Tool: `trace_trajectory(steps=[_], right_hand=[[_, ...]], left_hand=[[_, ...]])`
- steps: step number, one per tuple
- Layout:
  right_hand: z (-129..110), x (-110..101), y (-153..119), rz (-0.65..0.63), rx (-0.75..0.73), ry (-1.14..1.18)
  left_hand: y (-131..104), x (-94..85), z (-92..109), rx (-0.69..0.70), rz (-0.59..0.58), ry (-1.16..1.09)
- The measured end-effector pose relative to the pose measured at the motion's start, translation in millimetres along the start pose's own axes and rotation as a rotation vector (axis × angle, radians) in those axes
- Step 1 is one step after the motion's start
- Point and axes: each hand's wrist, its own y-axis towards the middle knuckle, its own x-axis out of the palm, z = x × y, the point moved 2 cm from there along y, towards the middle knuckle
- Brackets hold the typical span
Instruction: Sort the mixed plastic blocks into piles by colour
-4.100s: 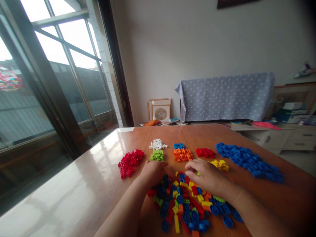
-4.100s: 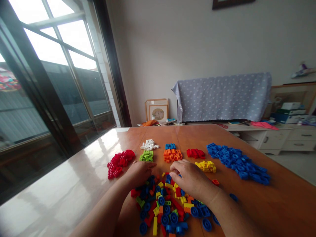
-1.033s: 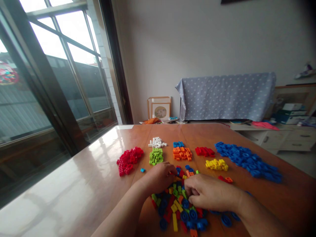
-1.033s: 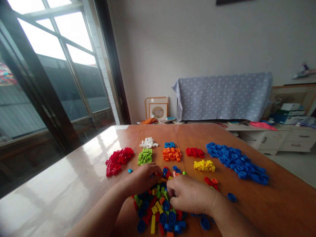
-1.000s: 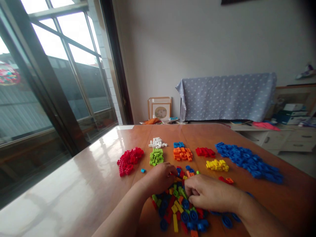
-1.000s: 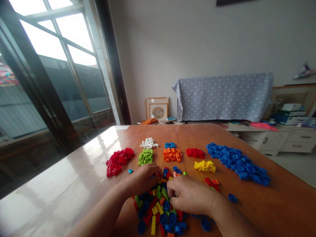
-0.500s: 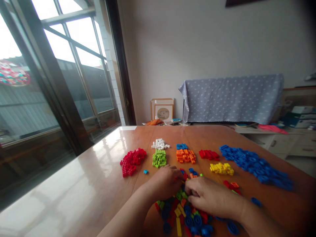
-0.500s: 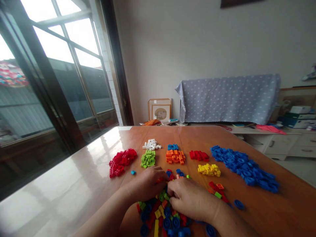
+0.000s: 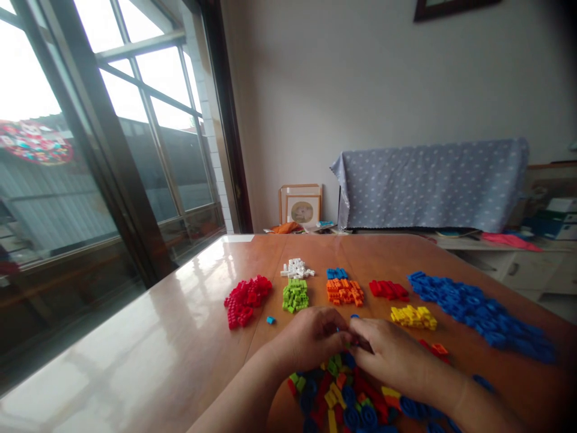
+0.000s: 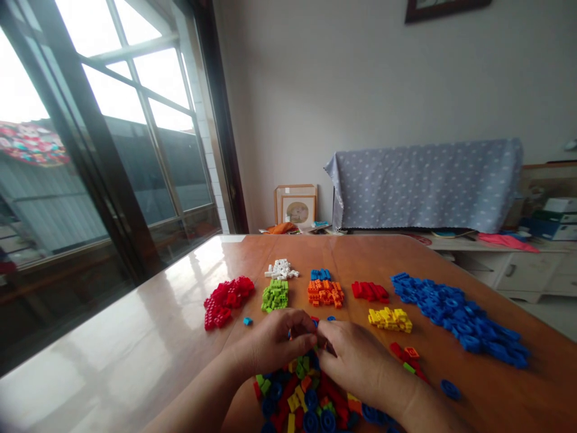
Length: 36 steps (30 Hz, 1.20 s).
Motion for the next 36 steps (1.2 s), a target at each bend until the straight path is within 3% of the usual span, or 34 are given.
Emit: trace_trajectory(steps=[6,11,14,19,25,36], right_hand=[[-0.7,-5.9,0.2,0.038,-0.005,-0.005],[-9.6,-19.2,-3.7,0.057,0.008,0.027],[-10.4,-20.1,-3.8,0.048,-0.004,0.038],[-9.7,-19.1,-3.1,0.032,-0.004,0.045],[-10.9,-22.4,-4.2,0.028,-0.006,0.046],[2.9,-11.4,-0.6,0.058,-0.031,0.042]], left_hand=[[3.3,-0.2,-8.6,-0.017,0.053,-0.010],[0.7,-28.1,-35.9,-0.099,0.349,0.079],[-3.0,-45.0,-55.0,-0.215,0.431,0.231],[-3.2,-46.6,-71.4,-0.303,0.361,0.387],[3.9,-34.9,-65.4,-0.258,0.250,0.558],[7.0,-33.3,-68.9,-0.345,0.259,0.700]])
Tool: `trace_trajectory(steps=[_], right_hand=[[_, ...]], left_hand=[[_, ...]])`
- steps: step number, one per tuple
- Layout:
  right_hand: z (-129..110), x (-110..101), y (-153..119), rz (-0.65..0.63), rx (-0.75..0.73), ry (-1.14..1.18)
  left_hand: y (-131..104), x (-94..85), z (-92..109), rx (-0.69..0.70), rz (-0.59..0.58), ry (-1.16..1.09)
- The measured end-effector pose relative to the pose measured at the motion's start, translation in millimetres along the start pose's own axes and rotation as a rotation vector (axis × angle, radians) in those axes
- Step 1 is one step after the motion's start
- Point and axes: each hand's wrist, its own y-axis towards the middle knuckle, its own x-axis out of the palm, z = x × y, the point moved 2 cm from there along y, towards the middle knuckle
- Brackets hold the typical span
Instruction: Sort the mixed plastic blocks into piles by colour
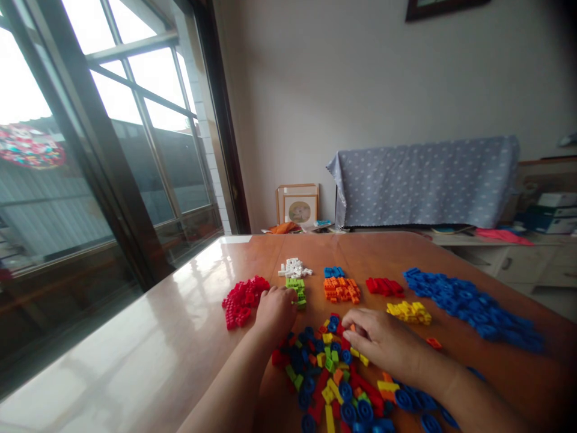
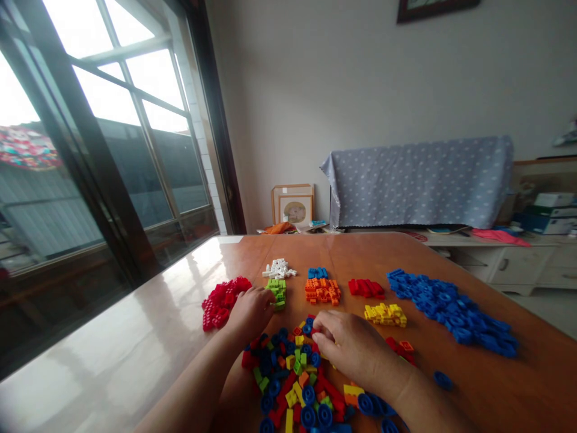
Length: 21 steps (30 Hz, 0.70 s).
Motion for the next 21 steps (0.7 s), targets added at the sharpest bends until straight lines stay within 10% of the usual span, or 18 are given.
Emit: trace_trajectory(steps=[7,14,21], right_hand=[[0.3,0.9,1.2,-0.017,-0.019,-0.019],[-5.9,10.2,-3.2,-0.090,-0.072,-0.050],[-15.6,15.5,-4.6,-0.171,-0.100,-0.064]], left_hand=[[-3.9,-7.0,9.8,0.060,0.020,-0.097],[-20.9,-13.9,39.9,0.331,-0.286,-0.431],[-24.4,-14.8,46.4,0.323,-0.342,-0.428]])
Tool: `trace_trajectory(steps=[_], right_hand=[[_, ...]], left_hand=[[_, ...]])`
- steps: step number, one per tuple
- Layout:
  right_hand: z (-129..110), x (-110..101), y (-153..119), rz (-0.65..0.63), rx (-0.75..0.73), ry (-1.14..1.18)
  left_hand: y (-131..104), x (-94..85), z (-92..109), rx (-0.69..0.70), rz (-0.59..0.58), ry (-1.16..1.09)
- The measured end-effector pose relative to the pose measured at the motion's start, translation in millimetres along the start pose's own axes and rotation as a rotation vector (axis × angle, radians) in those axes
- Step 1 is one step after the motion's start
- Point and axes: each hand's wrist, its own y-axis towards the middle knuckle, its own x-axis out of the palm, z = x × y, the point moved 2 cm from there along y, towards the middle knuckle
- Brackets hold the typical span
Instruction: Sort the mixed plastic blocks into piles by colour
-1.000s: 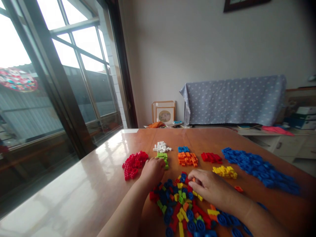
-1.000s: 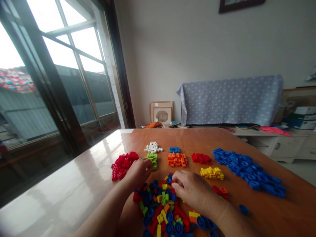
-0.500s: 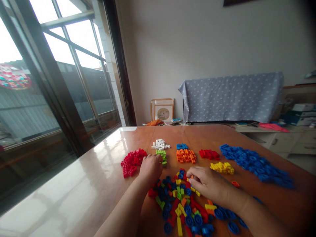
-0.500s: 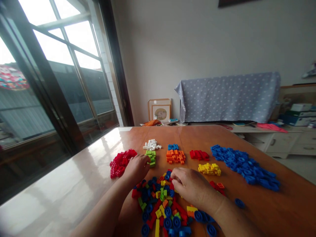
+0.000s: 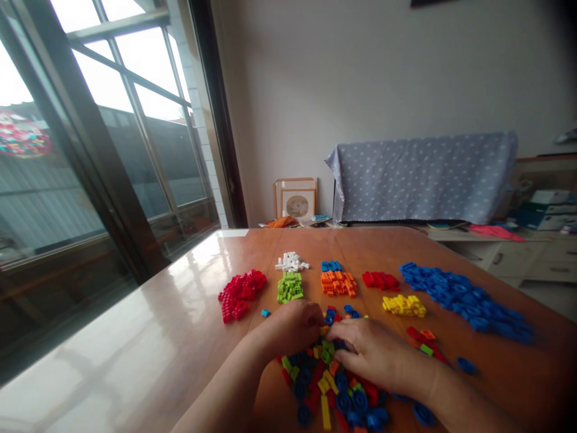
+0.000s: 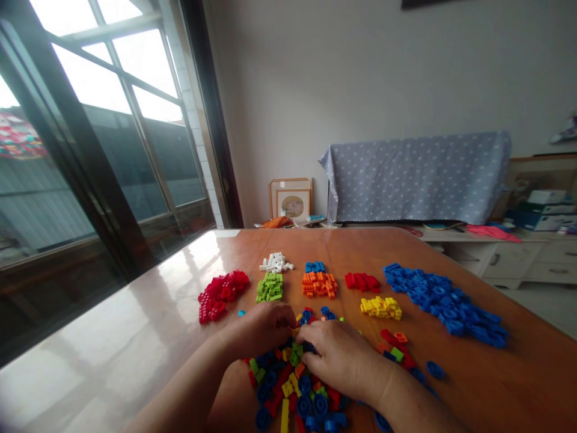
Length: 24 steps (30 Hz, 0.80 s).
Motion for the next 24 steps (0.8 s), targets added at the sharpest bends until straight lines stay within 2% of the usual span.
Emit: trace_trajectory(steps=[5,12,18,20,24], right_hand=[[3.7,-1.3,1.2,0.074,0.021,-0.011],[9.4,-2.0,5.8,0.302,0.024,0.070],[10.7,3.2,8.3,0.324,-0.006,0.117],[12.1,2.1,8.5,0.337,-0.005,0.123],[17.9,-1.9,7.6,0.369,0.027,0.115]], left_hand=[[-0.1,0.2,2.7,0.010,0.019,-0.063],[0.0,2.1,7.0,0.036,0.084,-0.341],[8.6,14.6,-1.0,0.044,0.121,-0.476],[10.1,11.1,-9.9,0.016,0.213,-0.460],[4.1,-14.5,-38.6,-0.104,0.546,-0.355]])
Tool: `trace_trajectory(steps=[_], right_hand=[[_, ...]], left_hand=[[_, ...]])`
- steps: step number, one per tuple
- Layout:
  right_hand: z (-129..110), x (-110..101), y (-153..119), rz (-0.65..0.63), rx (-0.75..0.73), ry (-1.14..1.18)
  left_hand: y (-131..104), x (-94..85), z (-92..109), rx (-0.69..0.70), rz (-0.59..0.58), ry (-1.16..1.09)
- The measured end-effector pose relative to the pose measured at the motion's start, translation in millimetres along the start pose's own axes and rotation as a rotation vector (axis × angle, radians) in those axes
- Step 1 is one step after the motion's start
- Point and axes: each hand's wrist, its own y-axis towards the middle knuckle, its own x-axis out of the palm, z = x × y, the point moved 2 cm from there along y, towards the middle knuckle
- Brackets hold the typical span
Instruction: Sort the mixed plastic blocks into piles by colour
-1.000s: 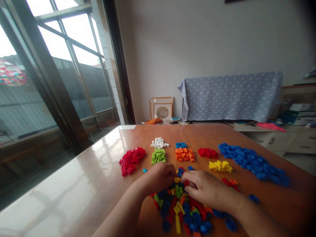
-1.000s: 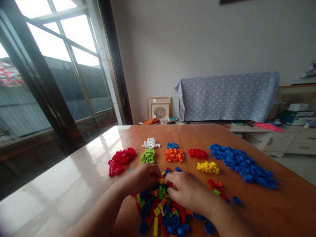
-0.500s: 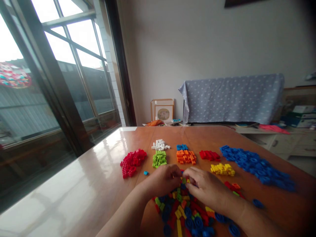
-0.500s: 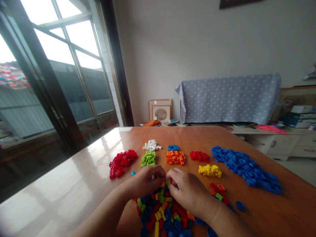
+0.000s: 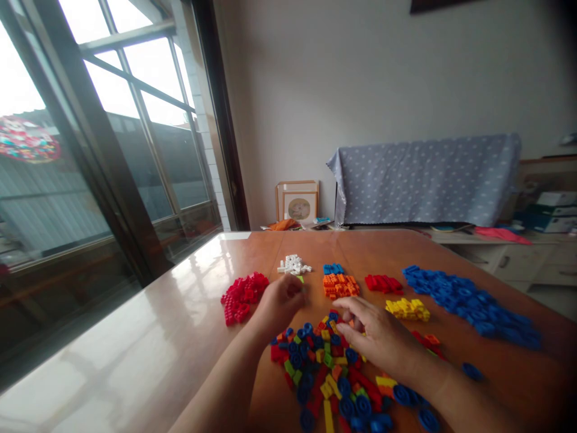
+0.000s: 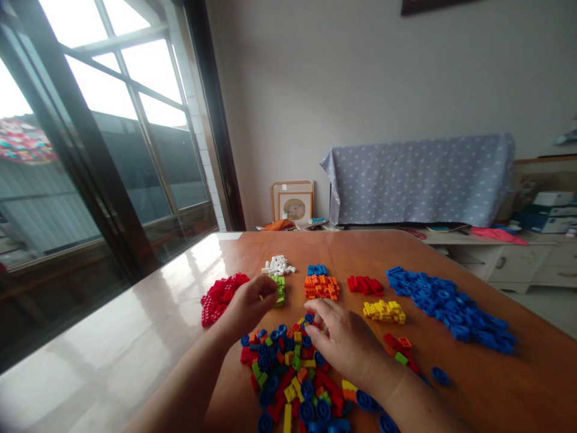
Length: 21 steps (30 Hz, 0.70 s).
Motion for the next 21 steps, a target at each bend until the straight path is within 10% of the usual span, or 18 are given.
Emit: trace_trajectory(steps=[6,21], right_hand=[[3.0,0.6,-0.3,-0.021,-0.007,-0.007],[0.7,-3.9,-1.4,-0.026,-0.018,-0.002]], left_hand=[[9.7,-38.5,-27.8,-0.177,0.173,0.452],[8.4,-25.4,-49.5,-0.296,-0.045,0.631]])
